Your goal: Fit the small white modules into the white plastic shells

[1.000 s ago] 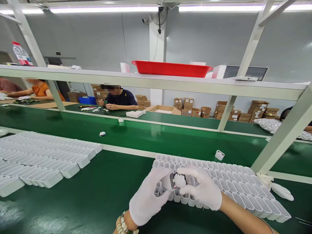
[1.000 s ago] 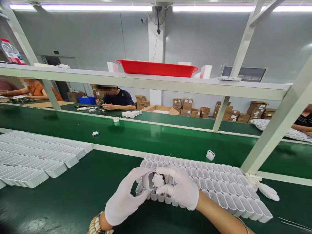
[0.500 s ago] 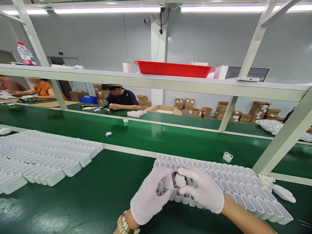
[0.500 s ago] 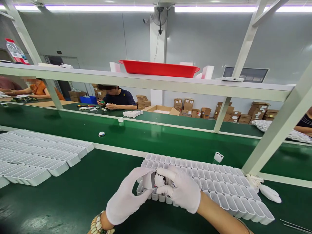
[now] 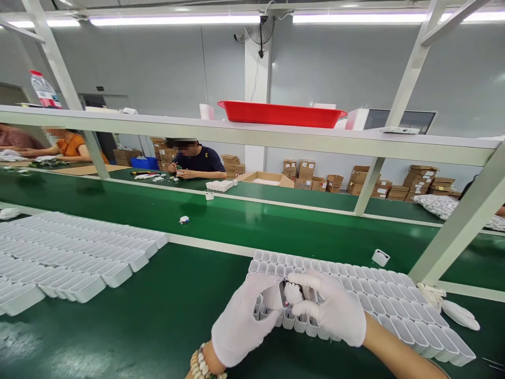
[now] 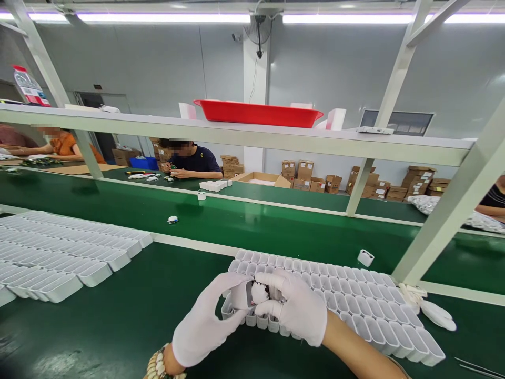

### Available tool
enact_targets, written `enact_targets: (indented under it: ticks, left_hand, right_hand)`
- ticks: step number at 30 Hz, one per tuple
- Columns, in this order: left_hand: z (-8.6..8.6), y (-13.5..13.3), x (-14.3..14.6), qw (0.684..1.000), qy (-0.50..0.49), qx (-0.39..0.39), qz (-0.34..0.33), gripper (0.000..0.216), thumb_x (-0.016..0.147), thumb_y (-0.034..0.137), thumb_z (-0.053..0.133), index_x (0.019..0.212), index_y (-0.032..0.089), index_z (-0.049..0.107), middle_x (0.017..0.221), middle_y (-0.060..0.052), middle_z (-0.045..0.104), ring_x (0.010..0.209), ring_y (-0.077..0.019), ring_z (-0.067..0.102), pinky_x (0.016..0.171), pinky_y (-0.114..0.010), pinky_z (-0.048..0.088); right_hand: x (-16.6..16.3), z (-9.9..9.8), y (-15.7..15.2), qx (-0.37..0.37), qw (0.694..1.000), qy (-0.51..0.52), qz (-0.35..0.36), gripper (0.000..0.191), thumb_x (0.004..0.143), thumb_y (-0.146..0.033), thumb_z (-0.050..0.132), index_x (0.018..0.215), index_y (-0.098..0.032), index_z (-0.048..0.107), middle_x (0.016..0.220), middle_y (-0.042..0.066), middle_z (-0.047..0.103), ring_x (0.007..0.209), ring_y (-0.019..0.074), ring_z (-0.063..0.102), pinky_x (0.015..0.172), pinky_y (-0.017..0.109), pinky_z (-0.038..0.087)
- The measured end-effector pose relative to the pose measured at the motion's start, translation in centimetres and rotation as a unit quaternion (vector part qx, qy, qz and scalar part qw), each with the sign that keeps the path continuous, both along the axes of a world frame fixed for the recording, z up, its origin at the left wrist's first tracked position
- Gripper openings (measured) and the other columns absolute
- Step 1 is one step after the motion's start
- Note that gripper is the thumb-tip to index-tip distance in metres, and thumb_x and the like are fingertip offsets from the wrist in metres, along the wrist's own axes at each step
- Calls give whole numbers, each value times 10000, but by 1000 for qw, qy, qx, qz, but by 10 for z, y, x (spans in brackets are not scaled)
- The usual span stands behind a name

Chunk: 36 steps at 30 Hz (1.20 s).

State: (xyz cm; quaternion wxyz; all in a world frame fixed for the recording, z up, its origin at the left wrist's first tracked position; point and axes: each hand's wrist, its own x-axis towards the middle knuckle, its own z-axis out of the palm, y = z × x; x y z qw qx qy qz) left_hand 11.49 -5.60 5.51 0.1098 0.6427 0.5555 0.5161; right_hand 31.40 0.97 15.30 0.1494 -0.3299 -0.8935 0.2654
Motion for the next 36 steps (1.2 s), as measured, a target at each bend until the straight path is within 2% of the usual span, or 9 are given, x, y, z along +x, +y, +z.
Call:
enact_targets:
  ticks: [2,4,7,17,24,29,31,36]
  left_hand:
    - [1,0,0,1000,0,-1,0,432,747,278,697,1173,314,638,1218,-88,672,1145,-343,633,1007,-484,532]
    - [1,0,1,1000,1,0,-2,427,744,275,697,1166,300,638,1208,-94,672,1137,-339,636,1005,-483,533]
    - [2,0,0,1000,1,1,-5,420,743,257,693,1157,291,638,1200,-94,673,1120,-332,644,1000,-480,533]
    - [4,0,0,1000,9,10,-10,415,744,232,698,1152,288,651,1179,-97,683,1096,-322,657,976,-463,550]
    - [2,1,2,999,14,36,-10,416,748,208,688,1155,288,655,1160,-91,695,1094,-316,663,966,-462,560]
    - [2,0,1,998,15,58,-2,409,754,190,667,1153,277,651,1172,-88,694,1095,-316,671,946,-464,579]
    - [3,0,0,998,15,68,-1,423,747,213,672,1157,315,652,1149,-53,702,1083,-320,680,931,-480,591]
    - [5,1,-1,994,9,106,-3,465,738,249,667,1166,428,645,1084,32,717,1036,-313,708,874,-493,620]
  right_hand:
    - [1,-2,0,-7,1000,0,-18,117,829,-228,703,921,-285,660,822,-35,568,775,156,495,719,271,414]
    - [2,-4,-1,3,1000,-3,-7,62,848,-232,685,868,-270,641,805,-37,551,765,152,489,711,270,408]
    - [2,-5,-2,36,999,-11,25,158,869,-221,675,759,-229,562,743,-44,495,750,142,464,690,257,373]
    - [0,-4,0,35,999,-12,29,237,866,-222,697,729,-213,503,731,-52,465,750,132,444,707,249,358]
    - [0,-2,0,-11,1000,-19,-18,69,839,-221,703,858,-265,654,797,-40,536,785,151,483,726,275,390]
    - [3,-11,2,-38,998,35,-37,303,811,-244,724,1102,-321,698,977,-6,648,922,205,563,840,340,454]
    - [4,-16,4,-28,998,55,-28,312,806,-225,720,1103,-318,702,1045,0,667,963,218,578,849,342,466]
    - [7,-21,6,-1,997,75,-7,309,801,-217,719,1094,-315,714,1040,5,692,943,221,599,826,334,495]
